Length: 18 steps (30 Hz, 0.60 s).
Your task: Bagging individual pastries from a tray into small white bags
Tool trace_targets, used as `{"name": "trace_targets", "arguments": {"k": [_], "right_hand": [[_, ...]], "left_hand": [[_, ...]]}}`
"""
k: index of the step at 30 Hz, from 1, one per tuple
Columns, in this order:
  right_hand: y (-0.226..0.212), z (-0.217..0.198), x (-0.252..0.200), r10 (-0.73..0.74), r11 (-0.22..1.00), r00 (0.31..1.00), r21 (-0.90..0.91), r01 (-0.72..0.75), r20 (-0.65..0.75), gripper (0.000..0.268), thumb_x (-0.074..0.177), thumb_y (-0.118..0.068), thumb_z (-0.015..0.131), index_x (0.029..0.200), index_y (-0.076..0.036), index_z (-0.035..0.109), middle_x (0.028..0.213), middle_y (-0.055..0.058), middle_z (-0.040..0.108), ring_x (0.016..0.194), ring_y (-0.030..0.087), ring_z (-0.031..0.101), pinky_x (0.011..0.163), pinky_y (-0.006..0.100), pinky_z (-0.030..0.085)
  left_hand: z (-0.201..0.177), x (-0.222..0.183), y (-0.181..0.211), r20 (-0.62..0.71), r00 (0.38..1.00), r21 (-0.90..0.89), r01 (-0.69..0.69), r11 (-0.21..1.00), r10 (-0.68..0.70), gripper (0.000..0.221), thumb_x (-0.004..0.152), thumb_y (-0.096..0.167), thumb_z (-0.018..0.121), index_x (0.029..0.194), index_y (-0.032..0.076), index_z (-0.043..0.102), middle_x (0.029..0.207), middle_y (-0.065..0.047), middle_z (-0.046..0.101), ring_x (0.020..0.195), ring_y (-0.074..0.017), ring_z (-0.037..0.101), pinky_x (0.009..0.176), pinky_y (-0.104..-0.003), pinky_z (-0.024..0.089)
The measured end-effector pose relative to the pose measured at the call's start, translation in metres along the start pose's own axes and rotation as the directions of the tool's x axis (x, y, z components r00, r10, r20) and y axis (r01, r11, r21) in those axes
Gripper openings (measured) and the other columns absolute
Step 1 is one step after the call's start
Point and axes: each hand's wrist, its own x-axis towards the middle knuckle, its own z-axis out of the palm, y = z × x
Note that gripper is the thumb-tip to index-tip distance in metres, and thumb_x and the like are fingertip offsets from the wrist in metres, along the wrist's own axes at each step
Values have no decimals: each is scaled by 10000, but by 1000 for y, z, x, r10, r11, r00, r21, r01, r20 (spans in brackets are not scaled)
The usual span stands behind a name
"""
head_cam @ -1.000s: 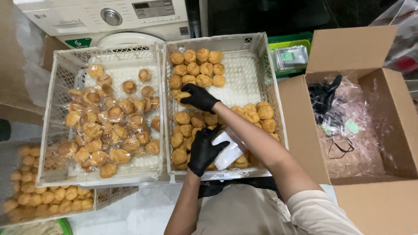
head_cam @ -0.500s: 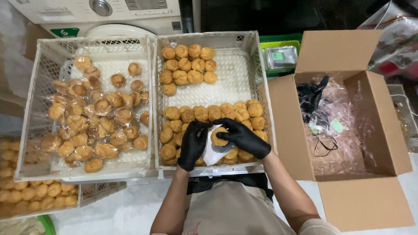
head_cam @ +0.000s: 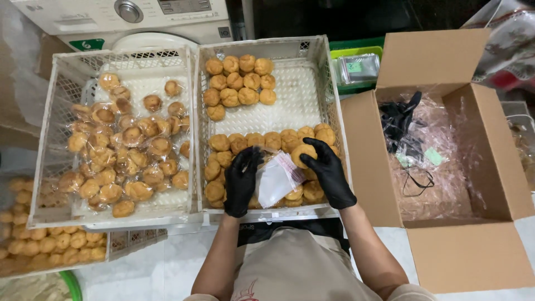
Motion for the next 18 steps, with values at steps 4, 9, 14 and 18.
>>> {"name": "trace_targets", "arguments": {"k": [4, 9, 14, 18], "right_hand": [[0, 7, -1, -26, 999, 999, 28, 27, -19, 494, 912, -26, 744, 1385, -45, 600, 1430, 155, 602, 1393, 225, 495, 1140, 415, 454], [-12, 19, -4, -60, 993, 991, 92, 71, -123, 441, 849, -7, 826, 1239, -97, 639, 948, 25, 724, 796, 67, 675, 750, 238, 622], [5, 19, 4, -61, 996, 991, 63, 69, -121, 295, 828, -40, 858, 1005, -93, 628, 982, 60, 737, 668, 67, 656, 576, 212, 593], [-14, 14, -8, -31, 998, 992, 58, 25, 119, 273, 893, -57, 785, 1143, -20, 682, 1009, 150, 746, 639, 162, 710, 639, 292, 610]], "left_hand": [[-1, -13, 42, -36, 936, 113, -345, 932, 351, 171, 967, 33, 694, 1114, 64, 776, 1038, -173, 783, 1016, -330, 744, 870, -420, 594], [15, -24, 17, -10, 724, 522, -585, 621, 690, 216, 831, 201, 873, 1033, 185, 799, 907, 24, 748, 810, -157, 707, 770, -282, 602], [28, -30, 26, 70, 693, 398, -679, 617, 717, 302, 803, 203, 885, 1093, 176, 803, 953, -29, 755, 910, -222, 706, 828, -337, 604], [20, -28, 48, 74, 781, 106, -625, 774, 620, 395, 763, -17, 864, 1137, 86, 787, 1086, -123, 763, 1025, -312, 727, 898, -396, 604]]}}
